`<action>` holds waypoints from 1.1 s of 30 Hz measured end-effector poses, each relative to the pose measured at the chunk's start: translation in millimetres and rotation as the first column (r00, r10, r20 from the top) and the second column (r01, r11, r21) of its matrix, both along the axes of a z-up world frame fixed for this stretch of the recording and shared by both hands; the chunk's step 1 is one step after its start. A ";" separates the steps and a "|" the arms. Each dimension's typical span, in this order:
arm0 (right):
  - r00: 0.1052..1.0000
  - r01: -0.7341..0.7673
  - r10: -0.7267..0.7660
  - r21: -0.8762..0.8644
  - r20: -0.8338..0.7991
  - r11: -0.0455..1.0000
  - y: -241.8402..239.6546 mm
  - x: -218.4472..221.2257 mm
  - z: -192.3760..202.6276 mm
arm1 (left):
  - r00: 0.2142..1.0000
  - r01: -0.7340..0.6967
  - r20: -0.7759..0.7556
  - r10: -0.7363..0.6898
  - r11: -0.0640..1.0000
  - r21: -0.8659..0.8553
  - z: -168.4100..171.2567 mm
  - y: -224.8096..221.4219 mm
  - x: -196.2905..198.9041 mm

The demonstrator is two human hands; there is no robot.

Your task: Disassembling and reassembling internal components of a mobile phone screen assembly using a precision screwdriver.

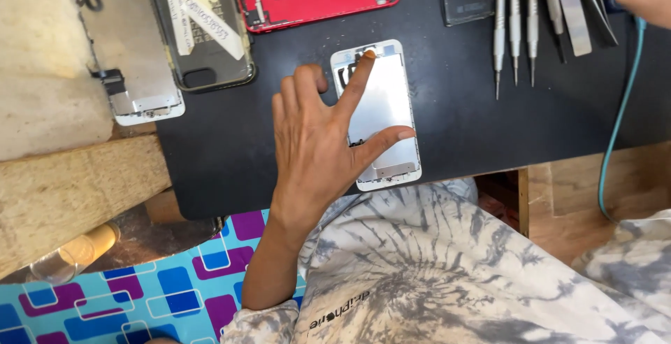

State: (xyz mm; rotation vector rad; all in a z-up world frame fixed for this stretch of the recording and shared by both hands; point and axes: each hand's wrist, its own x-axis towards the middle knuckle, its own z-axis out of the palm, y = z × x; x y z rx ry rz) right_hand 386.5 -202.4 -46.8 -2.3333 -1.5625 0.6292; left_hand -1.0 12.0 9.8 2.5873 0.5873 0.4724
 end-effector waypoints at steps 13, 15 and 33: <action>0.994 0.088 -0.071 0.206 -0.086 0.975 35.7 -125.2 71.8 | 1.000 -0.023 -0.007 0.023 0.999 0.038 0.1 -2.1 -2.6; 0.990 0.108 -0.085 0.221 -0.110 0.969 25.8 -110.6 52.6 | 0.999 -0.035 0.000 0.035 0.999 0.039 -1.0 -2.4 -4.9; 0.980 0.115 -0.137 0.150 0.147 0.982 27.3 -125.9 94.0 | 0.995 0.019 -0.095 -0.016 0.999 0.036 -0.1 -4.9 2.8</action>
